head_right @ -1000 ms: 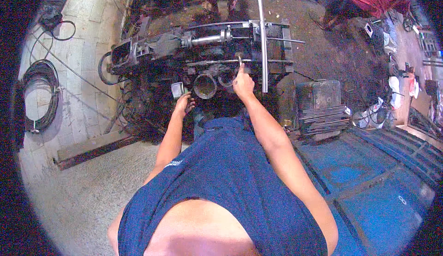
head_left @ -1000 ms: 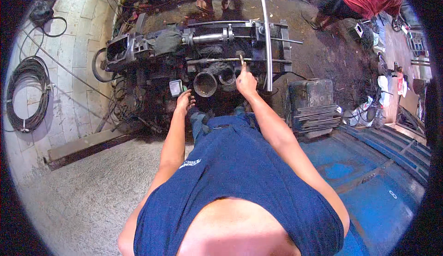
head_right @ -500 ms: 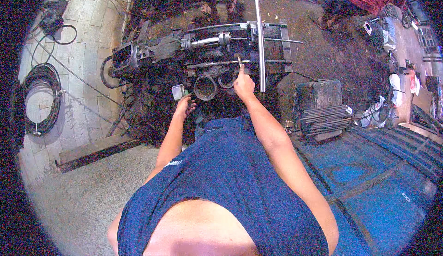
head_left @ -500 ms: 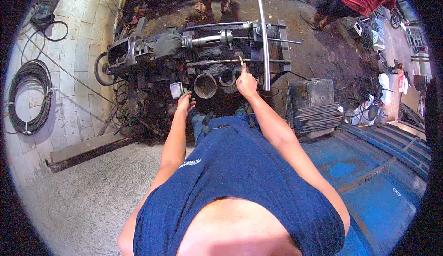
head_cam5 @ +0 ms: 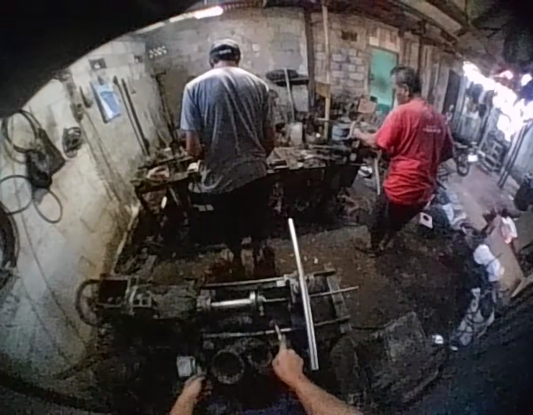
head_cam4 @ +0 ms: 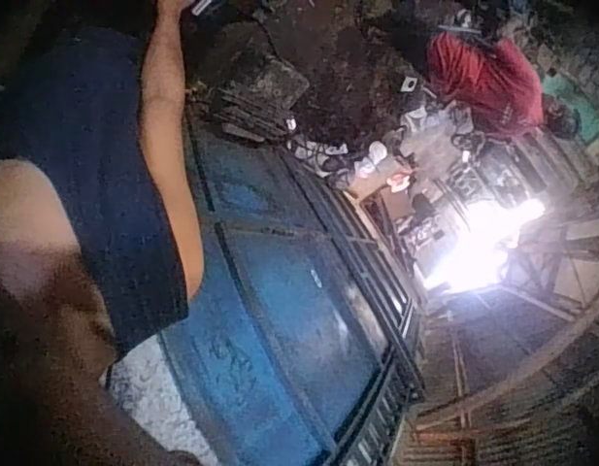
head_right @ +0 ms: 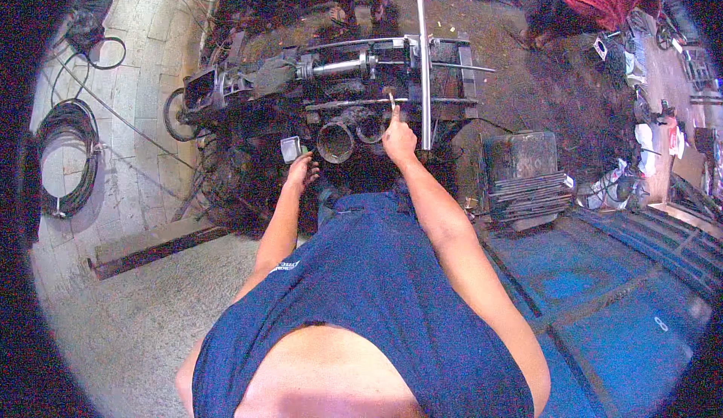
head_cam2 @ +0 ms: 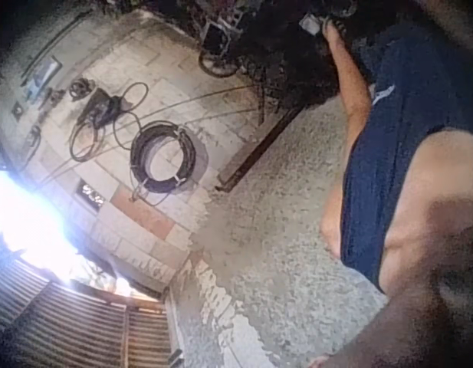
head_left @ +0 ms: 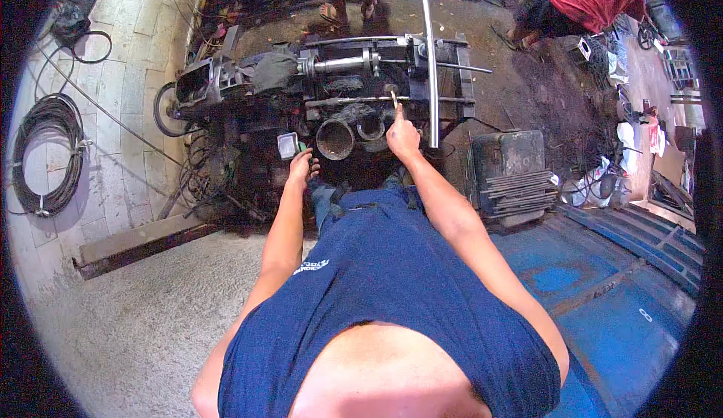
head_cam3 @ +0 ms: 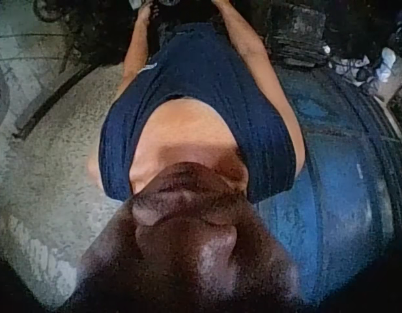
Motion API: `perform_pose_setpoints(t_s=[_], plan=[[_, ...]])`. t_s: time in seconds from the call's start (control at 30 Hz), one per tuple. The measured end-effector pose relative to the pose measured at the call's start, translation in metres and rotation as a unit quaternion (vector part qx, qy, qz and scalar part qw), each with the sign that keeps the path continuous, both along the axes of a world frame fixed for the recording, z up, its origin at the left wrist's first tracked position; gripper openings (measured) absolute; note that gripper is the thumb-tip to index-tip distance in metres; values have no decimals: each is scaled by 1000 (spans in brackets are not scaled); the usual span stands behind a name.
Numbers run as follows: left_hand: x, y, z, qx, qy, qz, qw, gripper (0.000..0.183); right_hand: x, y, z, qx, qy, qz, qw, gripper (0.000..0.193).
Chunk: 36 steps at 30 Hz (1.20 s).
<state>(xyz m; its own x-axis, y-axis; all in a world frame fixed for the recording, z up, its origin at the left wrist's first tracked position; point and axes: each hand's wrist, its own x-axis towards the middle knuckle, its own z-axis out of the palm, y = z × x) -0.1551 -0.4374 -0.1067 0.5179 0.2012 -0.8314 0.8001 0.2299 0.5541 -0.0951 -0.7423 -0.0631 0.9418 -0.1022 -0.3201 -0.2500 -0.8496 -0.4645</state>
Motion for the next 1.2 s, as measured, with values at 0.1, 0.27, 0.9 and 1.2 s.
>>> perform_pose_setpoints(t_s=[0.1,0.27,0.9,1.2], plan=[[1,-1,0,-2,2,3,1000,34,-2,1,-1,6,-38,-16,999,64],[2,-1,-2,-10,0,6,1000,33,-3,0,-3,7,-47,-10,999,65],[0,1,-10,13,0,4,1000,30,-3,0,-5,6,-39,-9,999,67],[1,0,-8,4,0,8,1000,30,-5,-1,-4,9,-39,-12,999,68]])
